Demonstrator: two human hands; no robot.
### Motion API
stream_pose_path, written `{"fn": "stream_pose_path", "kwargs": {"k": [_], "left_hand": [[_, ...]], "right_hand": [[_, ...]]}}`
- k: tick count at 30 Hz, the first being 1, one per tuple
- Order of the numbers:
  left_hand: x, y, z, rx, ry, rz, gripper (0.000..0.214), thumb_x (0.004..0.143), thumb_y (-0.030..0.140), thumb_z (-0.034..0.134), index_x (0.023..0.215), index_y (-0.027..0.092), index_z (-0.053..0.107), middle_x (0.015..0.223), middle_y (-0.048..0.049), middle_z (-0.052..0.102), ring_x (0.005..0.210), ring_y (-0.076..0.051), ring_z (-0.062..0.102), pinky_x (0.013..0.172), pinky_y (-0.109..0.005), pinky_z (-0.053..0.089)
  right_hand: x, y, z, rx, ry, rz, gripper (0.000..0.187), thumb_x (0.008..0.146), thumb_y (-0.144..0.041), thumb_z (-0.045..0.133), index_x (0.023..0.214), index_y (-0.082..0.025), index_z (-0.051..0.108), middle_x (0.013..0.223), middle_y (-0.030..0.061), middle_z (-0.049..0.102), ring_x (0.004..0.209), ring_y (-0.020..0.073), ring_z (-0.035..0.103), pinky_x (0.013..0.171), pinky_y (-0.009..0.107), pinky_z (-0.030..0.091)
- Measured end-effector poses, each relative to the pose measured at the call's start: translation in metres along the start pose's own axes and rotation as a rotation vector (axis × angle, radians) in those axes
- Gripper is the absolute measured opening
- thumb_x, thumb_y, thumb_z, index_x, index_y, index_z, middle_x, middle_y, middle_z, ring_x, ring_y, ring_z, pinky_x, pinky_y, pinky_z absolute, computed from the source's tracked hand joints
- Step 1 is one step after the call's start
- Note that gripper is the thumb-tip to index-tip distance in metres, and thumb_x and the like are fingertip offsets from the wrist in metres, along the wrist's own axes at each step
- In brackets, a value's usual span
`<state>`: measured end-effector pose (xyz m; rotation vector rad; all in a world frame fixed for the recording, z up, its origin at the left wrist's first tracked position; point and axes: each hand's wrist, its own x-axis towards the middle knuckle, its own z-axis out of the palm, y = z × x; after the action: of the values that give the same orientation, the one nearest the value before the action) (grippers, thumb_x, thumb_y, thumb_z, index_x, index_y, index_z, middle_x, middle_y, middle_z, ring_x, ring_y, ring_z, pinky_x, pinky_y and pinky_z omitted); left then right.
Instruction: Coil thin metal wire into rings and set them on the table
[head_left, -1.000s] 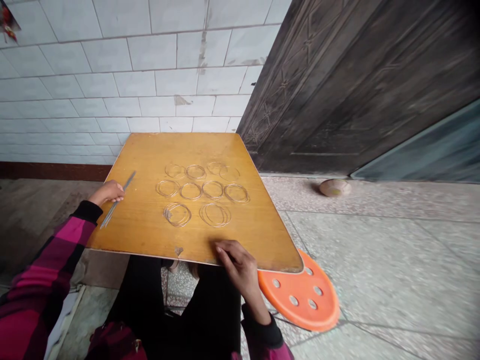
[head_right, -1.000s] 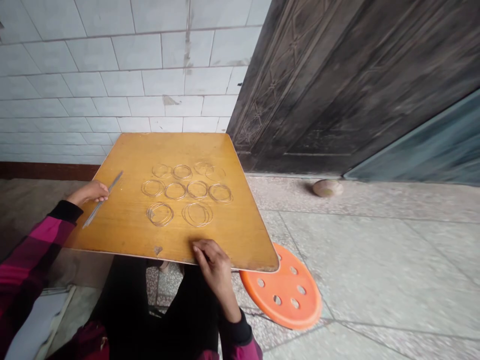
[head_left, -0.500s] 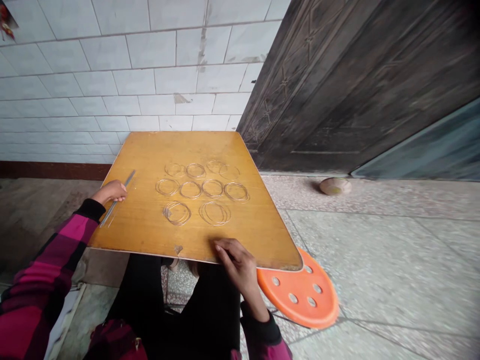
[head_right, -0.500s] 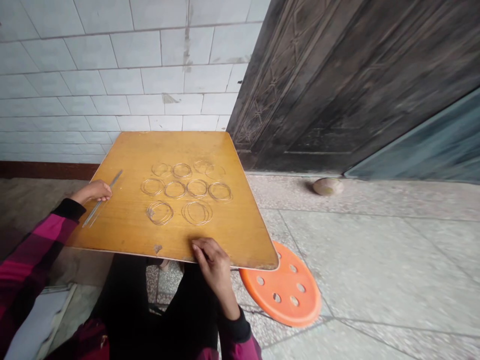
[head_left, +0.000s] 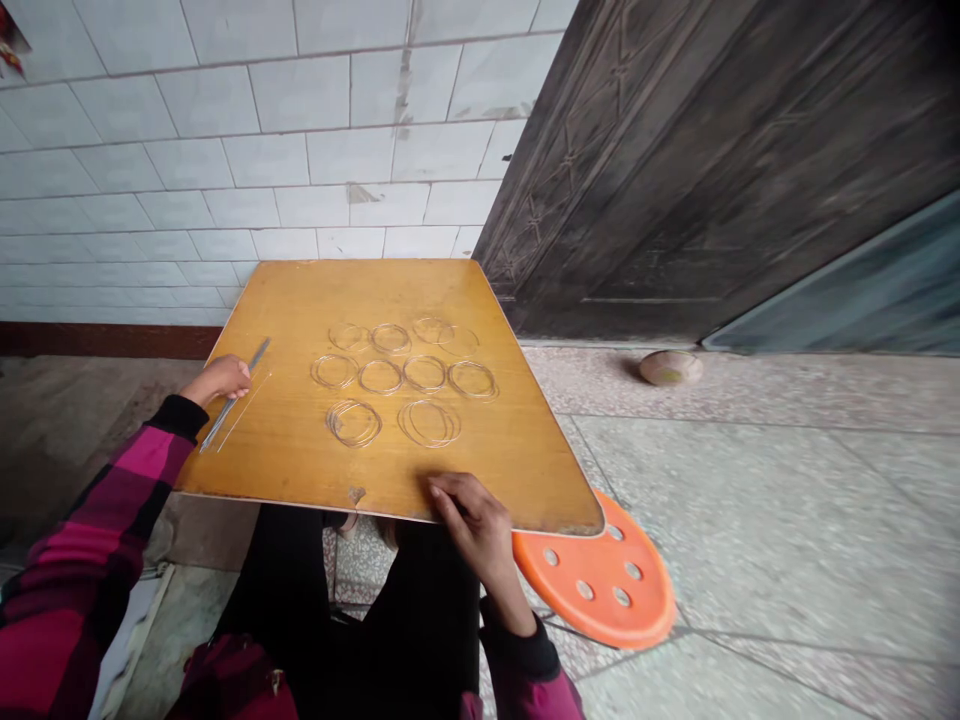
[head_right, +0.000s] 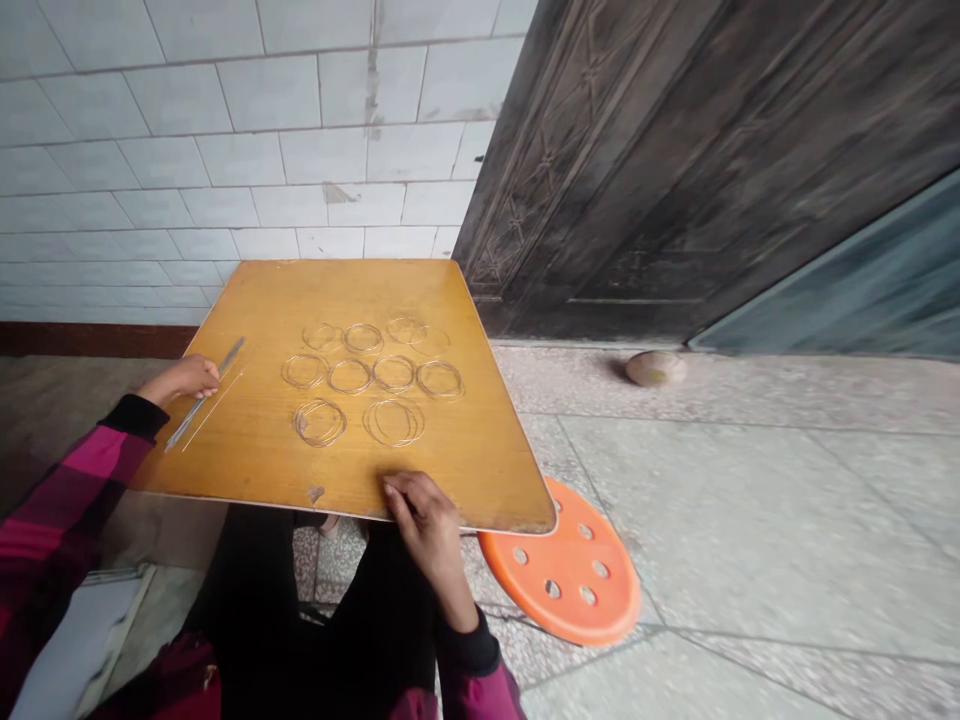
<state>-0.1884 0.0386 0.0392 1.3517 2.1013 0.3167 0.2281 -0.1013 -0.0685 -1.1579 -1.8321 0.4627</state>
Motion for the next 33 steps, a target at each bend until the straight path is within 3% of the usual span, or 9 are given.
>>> {"fn": "stream_pose_path", "kwargs": {"k": [4, 7, 12, 15, 18, 21, 27, 30, 33], "left_hand": [[-0.012, 0.012, -0.011, -0.206, 0.018, 0.088, 0.005, 0.067, 0.009, 0.062, 0.067, 0.014, 0.062, 0.056, 0.0012, 0.056, 0.052, -0.009, 0.052, 0.057, -0.023, 0.046], [-0.029, 0.031, 0.001, -0.718, -0.085, 0.293, 0.010, 0.069, 0.014, 0.070, 0.079, 0.012, 0.068, 0.068, -0.0012, 0.062, 0.056, -0.008, 0.053, 0.057, -0.021, 0.046], [-0.055, 0.081, 0.070, -1.238, -0.471, 0.359, 0.030, 0.055, 0.016, 0.086, 0.077, 0.013, 0.065, 0.067, -0.0005, 0.064, 0.056, -0.006, 0.056, 0.051, -0.015, 0.045], [-0.064, 0.108, 0.109, -1.379, -0.639, 0.387, 0.030, 0.057, 0.015, 0.087, 0.075, 0.014, 0.064, 0.067, 0.0008, 0.064, 0.056, -0.005, 0.057, 0.050, -0.013, 0.045], [-0.068, 0.122, 0.130, -1.397, -0.746, 0.385, 0.028, 0.059, 0.017, 0.087, 0.075, 0.015, 0.064, 0.067, 0.0011, 0.064, 0.055, -0.006, 0.057, 0.051, -0.015, 0.047], [-0.065, 0.124, 0.136, -1.384, -0.768, 0.387, 0.027, 0.061, 0.020, 0.088, 0.075, 0.015, 0.066, 0.066, 0.0014, 0.063, 0.055, -0.007, 0.057, 0.051, -0.016, 0.047], [-0.050, 0.120, 0.128, -1.606, -0.674, 0.304, 0.013, 0.075, 0.022, 0.079, 0.075, 0.017, 0.067, 0.076, 0.0010, 0.066, 0.069, -0.008, 0.063, 0.061, -0.017, 0.053], [-0.047, 0.119, 0.124, -1.749, -0.665, 0.200, 0.013, 0.080, 0.018, 0.074, 0.070, 0.019, 0.066, 0.069, 0.0034, 0.061, 0.061, -0.005, 0.058, 0.059, -0.014, 0.051], [-0.049, 0.115, 0.127, -1.767, -0.679, 0.183, 0.016, 0.082, 0.022, 0.073, 0.068, 0.020, 0.066, 0.066, 0.0043, 0.058, 0.058, -0.005, 0.055, 0.057, -0.015, 0.049]], "right_hand": [[0.002, 0.000, -0.004, 0.038, -0.009, 0.019, 0.021, 0.096, -0.033, 0.055, 0.091, -0.020, 0.071, 0.088, 0.0087, 0.073, 0.082, 0.0214, 0.071, 0.073, 0.034, 0.059], [0.019, -0.001, -0.013, 0.091, -0.058, -0.015, 0.022, 0.096, -0.034, 0.055, 0.090, -0.019, 0.071, 0.086, 0.0087, 0.073, 0.078, 0.0205, 0.071, 0.068, 0.032, 0.059], [0.076, -0.017, -0.025, 0.046, -0.070, -0.265, 0.018, 0.097, -0.025, 0.054, 0.102, -0.019, 0.070, 0.088, 0.0075, 0.073, 0.083, 0.0180, 0.070, 0.074, 0.030, 0.059], [0.107, -0.026, -0.023, -0.059, -0.109, -0.490, 0.026, 0.099, -0.021, 0.050, 0.120, -0.018, 0.064, 0.099, 0.0090, 0.072, 0.090, 0.0165, 0.070, 0.077, 0.030, 0.059], [0.123, -0.027, -0.019, -0.121, -0.219, -0.684, 0.032, 0.102, -0.017, 0.042, 0.129, -0.018, 0.060, 0.105, 0.0089, 0.072, 0.098, 0.0163, 0.068, 0.083, 0.031, 0.059], [0.130, -0.025, -0.018, -0.095, -0.308, -0.746, 0.032, 0.102, -0.017, 0.042, 0.128, -0.018, 0.061, 0.108, 0.0086, 0.072, 0.100, 0.0164, 0.068, 0.084, 0.032, 0.059], [0.143, -0.033, -0.023, 0.001, -0.507, -0.610, 0.027, 0.100, -0.022, 0.049, 0.120, -0.018, 0.066, 0.103, 0.0072, 0.072, 0.094, 0.0145, 0.069, 0.084, 0.028, 0.059], [0.151, -0.037, -0.025, 0.051, -0.551, -0.665, 0.023, 0.097, -0.025, 0.055, 0.114, -0.023, 0.071, 0.112, 0.0077, 0.070, 0.104, 0.0177, 0.066, 0.090, 0.035, 0.057], [0.156, -0.036, -0.025, 0.240, -0.562, -0.657, 0.019, 0.095, -0.029, 0.060, 0.108, -0.025, 0.073, 0.127, 0.0082, 0.065, 0.119, 0.0201, 0.061, 0.099, 0.042, 0.053]]}}
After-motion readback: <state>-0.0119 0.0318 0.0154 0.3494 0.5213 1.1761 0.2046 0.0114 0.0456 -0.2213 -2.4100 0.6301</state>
